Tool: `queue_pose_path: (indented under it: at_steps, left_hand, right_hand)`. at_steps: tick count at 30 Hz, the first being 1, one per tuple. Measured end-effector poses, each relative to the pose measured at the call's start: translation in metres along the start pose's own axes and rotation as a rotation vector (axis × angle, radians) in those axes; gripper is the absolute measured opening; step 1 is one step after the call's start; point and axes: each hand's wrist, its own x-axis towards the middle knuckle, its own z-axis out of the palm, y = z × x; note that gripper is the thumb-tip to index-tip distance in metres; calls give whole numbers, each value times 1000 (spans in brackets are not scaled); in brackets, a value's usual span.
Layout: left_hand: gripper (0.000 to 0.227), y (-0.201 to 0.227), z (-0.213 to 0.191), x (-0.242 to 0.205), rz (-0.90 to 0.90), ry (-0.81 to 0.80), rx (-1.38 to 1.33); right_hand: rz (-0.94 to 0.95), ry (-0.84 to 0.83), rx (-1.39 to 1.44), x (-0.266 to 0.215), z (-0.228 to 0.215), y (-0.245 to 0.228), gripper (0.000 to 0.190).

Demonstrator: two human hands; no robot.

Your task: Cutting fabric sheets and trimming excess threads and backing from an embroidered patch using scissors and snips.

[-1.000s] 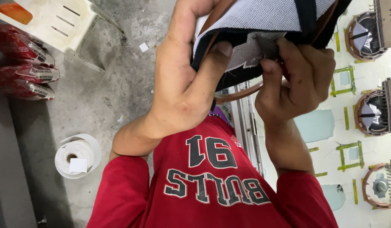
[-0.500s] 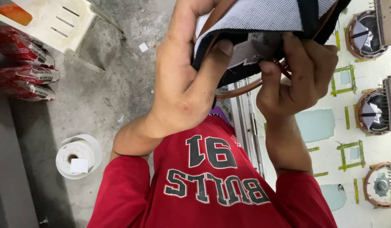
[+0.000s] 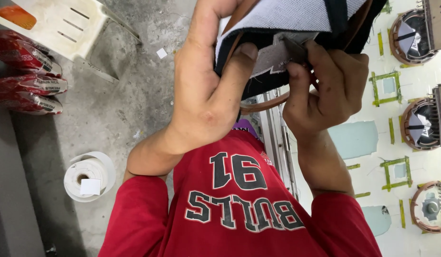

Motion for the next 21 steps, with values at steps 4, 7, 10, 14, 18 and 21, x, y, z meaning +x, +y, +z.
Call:
queue_pose_path:
  at_steps: [4, 7, 10, 14, 18, 21]
  left_hand:
    - [25, -3, 0, 3, 3, 10, -33]
    - [23, -2, 0, 3, -1, 7, -31]
    - [24, 0, 1, 1, 5, 3, -38]
    - [22, 0, -1, 3, 8, 4, -47]
    - [22, 0, 0, 2, 5, 3, -8]
    - [23, -1, 0, 3, -2, 2, -18]
  right_hand:
    - [77, -6, 9, 1, 1, -2, 19]
    - [43, 9, 16, 2, 2, 2, 22]
    - [10, 11, 45, 1, 0, 5, 21]
    - [17, -35, 48, 3, 0, 2, 22]
    - [59, -66, 46, 5, -2, -3, 18]
    - [68, -44, 27, 4, 0, -2, 18]
